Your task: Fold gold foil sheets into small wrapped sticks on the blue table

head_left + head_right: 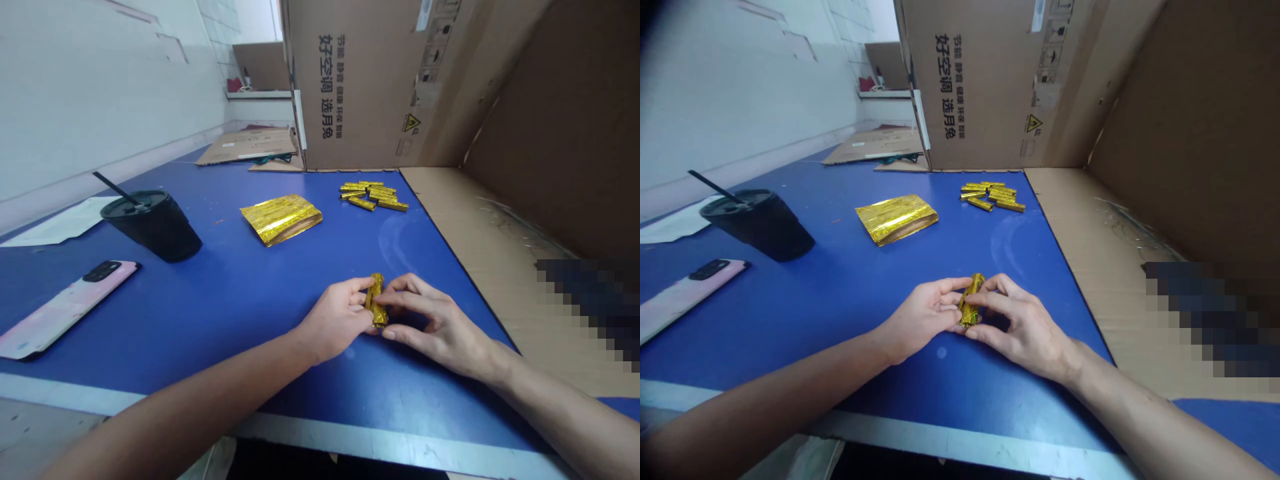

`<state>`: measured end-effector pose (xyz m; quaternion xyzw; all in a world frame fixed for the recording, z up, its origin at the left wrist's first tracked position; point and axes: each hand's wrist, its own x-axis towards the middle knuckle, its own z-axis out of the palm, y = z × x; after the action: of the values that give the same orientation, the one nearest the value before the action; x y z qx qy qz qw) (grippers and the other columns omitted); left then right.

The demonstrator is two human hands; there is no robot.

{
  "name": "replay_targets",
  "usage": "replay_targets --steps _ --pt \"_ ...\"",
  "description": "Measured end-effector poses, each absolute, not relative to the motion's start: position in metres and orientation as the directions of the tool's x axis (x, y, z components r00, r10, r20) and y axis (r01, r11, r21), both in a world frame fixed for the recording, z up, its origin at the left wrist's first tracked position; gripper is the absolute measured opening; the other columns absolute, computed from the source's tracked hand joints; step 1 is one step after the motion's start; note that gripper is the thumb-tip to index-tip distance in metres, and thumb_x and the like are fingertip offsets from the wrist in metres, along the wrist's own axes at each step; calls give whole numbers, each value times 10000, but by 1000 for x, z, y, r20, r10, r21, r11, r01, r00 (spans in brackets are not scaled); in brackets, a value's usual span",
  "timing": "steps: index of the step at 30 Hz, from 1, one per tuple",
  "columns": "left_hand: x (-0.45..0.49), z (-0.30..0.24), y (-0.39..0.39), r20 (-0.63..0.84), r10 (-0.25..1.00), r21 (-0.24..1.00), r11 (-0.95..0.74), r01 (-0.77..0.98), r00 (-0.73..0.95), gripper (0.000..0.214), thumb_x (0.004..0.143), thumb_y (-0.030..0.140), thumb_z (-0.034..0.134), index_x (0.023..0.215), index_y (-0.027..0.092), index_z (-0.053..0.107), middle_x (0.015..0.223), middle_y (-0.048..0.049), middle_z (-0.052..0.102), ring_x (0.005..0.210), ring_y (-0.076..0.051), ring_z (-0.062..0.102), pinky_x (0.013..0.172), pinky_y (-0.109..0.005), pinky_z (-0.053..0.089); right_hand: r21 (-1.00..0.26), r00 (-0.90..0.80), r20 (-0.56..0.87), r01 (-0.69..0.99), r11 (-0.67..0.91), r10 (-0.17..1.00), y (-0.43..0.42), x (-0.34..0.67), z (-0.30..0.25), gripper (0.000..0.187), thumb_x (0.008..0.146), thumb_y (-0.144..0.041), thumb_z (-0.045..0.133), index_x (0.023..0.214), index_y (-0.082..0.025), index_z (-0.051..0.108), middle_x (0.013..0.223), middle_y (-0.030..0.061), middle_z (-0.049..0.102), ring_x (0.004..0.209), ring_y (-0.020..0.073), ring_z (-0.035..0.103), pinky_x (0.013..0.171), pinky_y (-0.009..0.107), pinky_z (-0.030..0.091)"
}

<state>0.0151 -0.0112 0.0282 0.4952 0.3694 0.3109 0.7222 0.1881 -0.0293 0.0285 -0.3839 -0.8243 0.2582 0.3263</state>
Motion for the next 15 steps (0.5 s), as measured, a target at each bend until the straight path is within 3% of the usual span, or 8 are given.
replay_targets --steps 7,15 --pt "16 26 -13 -178 822 958 270 -95 541 554 651 -26 463 1189 108 457 972 -83 620 734 -105 605 664 -216 476 -598 -469 444 480 642 764 -31 185 19 257 815 -265 529 1063 -231 585 869 62 533 776 163 544 655 310 491" --pt "13 19 -13 -49 797 989 123 -82 601 517 693 7 433 1194 131 452 1022 -79 605 882 -160 597 745 -255 470 -573 -488 439 494 654 754 -32 184 18 284 820 -219 522 1100 -232 566 905 62 523 799 159 545 684 298 491"
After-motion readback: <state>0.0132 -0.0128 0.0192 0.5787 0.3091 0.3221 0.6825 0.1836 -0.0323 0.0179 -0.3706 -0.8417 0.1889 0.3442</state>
